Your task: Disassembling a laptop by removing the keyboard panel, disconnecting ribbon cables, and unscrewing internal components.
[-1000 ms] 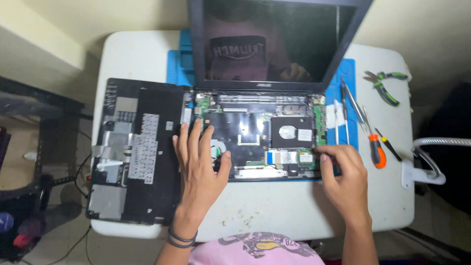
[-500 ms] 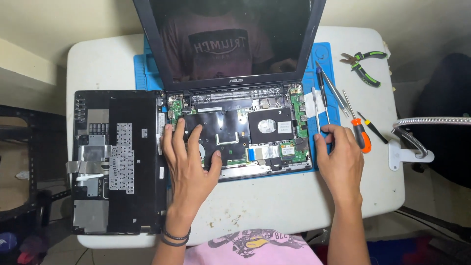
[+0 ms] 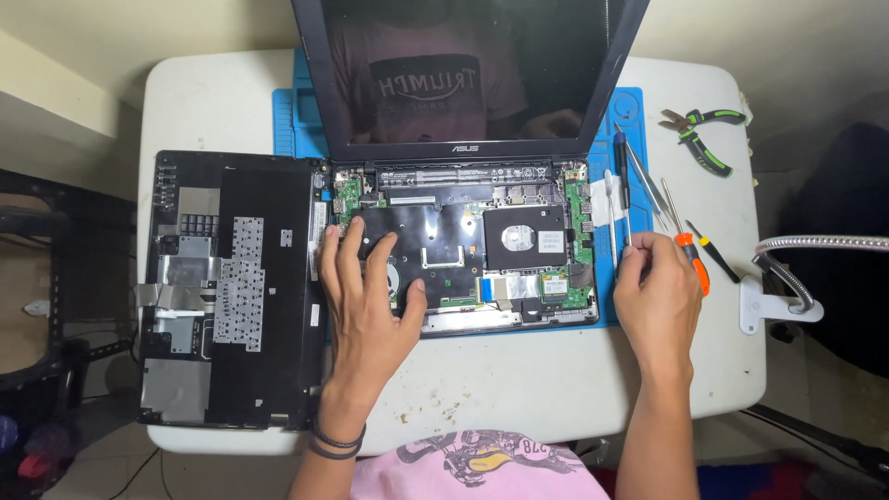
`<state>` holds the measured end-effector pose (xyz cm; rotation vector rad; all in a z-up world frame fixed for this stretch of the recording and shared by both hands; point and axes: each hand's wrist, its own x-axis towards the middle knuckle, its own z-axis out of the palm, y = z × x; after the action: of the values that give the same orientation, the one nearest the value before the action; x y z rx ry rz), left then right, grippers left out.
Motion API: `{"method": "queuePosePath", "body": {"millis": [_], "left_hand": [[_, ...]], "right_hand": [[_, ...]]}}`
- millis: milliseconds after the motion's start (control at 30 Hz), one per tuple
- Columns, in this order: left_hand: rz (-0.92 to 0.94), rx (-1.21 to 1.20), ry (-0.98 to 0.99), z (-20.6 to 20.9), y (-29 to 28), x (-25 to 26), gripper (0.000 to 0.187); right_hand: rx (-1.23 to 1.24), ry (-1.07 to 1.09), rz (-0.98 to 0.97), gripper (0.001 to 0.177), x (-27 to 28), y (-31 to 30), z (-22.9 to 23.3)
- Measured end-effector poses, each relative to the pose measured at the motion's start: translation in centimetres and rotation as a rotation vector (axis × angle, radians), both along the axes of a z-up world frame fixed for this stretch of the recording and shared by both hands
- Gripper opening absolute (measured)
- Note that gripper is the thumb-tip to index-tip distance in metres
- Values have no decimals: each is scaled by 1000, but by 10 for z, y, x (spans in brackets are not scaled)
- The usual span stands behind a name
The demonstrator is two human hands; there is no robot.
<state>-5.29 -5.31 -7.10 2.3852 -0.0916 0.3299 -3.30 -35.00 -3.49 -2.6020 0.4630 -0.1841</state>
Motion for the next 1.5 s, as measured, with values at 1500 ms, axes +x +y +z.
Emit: {"method": "queuePosePath", "body": {"millis": [1500], "left_hand": [[-218,-524,36,31,-19,-3,7]], "right_hand": [[1116,-218,362,30,27,73,12]]}}
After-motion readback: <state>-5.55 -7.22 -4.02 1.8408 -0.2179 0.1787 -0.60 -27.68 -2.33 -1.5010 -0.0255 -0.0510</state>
